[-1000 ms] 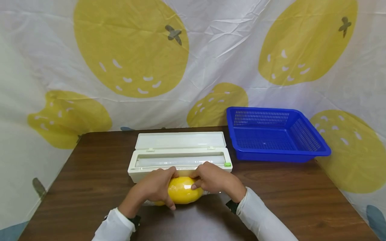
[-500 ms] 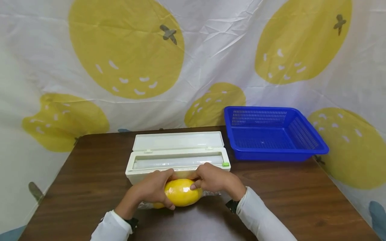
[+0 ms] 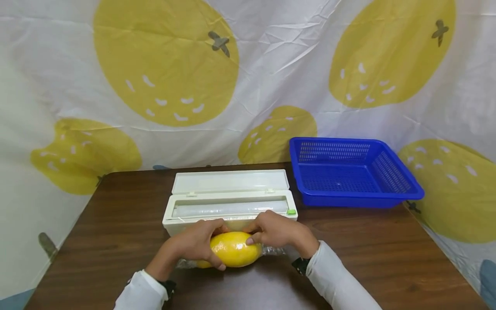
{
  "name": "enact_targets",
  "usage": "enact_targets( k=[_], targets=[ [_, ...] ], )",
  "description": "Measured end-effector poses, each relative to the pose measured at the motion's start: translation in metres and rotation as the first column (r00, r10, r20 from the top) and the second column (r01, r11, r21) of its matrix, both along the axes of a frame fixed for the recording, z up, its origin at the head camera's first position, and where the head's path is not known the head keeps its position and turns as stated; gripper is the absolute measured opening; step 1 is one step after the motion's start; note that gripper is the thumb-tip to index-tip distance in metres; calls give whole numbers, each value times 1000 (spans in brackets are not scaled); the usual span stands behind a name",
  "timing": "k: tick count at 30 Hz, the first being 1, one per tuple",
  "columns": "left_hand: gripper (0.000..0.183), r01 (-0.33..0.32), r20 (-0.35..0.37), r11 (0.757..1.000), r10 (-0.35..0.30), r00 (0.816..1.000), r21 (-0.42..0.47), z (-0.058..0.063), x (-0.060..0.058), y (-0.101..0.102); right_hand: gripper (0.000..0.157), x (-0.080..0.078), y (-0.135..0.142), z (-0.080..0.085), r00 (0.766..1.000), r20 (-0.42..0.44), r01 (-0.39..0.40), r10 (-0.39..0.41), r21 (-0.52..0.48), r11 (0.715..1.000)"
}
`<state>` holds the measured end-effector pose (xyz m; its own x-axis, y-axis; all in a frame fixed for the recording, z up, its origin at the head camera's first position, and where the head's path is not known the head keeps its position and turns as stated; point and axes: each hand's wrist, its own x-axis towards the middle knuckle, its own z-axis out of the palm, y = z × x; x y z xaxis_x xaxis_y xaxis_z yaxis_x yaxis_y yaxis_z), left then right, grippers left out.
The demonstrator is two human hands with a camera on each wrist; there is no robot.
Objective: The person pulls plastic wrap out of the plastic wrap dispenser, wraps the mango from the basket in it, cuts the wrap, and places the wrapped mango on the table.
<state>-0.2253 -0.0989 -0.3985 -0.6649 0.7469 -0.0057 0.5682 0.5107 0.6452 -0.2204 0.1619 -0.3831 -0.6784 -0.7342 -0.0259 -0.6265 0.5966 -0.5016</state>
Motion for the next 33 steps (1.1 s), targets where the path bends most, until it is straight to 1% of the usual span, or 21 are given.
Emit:
enact_targets(
  k=[3, 5, 7, 8, 10, 12, 15, 16, 17, 19, 20, 21, 22, 23, 24, 26, 27, 28, 30, 31, 33],
  targets=[
    [68, -17, 17, 1000, 17, 1000, -1, 0, 1, 1, 22, 2, 0, -1, 1000, 4, 0, 0, -3, 1000],
    [68, -38, 14, 999, 38, 999, -21, 3, 2, 2, 22, 3, 0, 0, 1000, 0, 3, -3, -6, 1000],
    [66, -67, 0, 997, 68, 998, -47, 7, 6, 6, 22, 5, -1, 1, 1000, -2, 5, -5, -8, 1000],
    [64, -82, -17, 995, 81, 997, -61, 10, 10, 8, 20, 7, -1, 2, 1000, -6, 5, -5, -6, 1000],
    [62, -119, -107, 987, 107, 988, -110, 14, 18, 13, 15, 9, -3, 3, 1000, -20, 1, -1, 1, 1000],
    [63, -167, -228, 971, 126, 965, -169, 18, 28, 19, 9, 11, -6, 4, 999, -40, -4, 4, 9, 1000],
    [69, -245, -416, 935, 121, 901, -258, 21, 42, 25, 9, 16, -10, 7, 995, -95, 14, -11, 29, 999],
    [71, -267, -450, 925, 124, 884, -271, 22, 44, 27, 10, 17, -10, 8, 992, -121, 29, -25, 33, 999],
    [72, -282, -477, 918, 121, 870, -281, 22, 46, 27, 13, 19, -11, 9, 986, -160, 48, -42, 30, 998],
    [70, -300, -493, 910, 129, 860, -285, 21, 48, 28, 18, 25, -10, 8, 963, -251, 101, -98, 2, 995],
    [70, -305, -489, 911, 138, 861, -279, 20, 49, 28, 20, 28, -8, 7, 944, -304, 126, -129, -30, 992],
    [69, -310, -488, 910, 146, 861, -275, 20, 48, 28, 21, 30, -5, 6, 918, -359, 150, -168, -77, 986],
    [70, -316, -489, 909, 153, 859, -271, 19, 48, 27, 21, 31, -1, 5, 886, -411, 172, -215, -139, 975],
    [70, -322, -495, 908, 156, 855, -269, 19, 48, 27, 22, 32, 5, 3, 852, -450, 187, -267, -216, 958],
    [71, -328, -504, 906, 158, 849, -269, 19, 47, 27, 22, 32, 13, 2, 821, -469, 202, -327, -297, 933],
    [75, -337, -530, 904, 157, 833, -262, 21, 47, 27, 22, 29, 30, -3, 773, -449, 243, -448, -443, 863],
    [77, -341, -541, 904, 156, 826, -259, 23, 48, 27, 24, 27, 39, -6, 758, -413, 272, -505, -502, 821],
    [78, -344, -548, 903, 157, 822, -257, 25, 48, 28, 27, 26, 48, -9, 752, -361, 307, -551, -547, 778],
    [77, -347, -554, 904, 160, 817, -251, 29, 51, 28, 31, 24, 64, -18, 762, -221, 388, -608, -595, 704],
    [76, -348, -554, 904, 163, 817, -248, 32, 52, 29, 32, 23, 70, -23, 774, -145, 427, -617, -599, 677],
    [71, -346, -556, 906, 162, 816, -243, 36, 52, 30, 35, 22, 78, -30, 799, -8, 476, -602, -602, 641]
  ],
)
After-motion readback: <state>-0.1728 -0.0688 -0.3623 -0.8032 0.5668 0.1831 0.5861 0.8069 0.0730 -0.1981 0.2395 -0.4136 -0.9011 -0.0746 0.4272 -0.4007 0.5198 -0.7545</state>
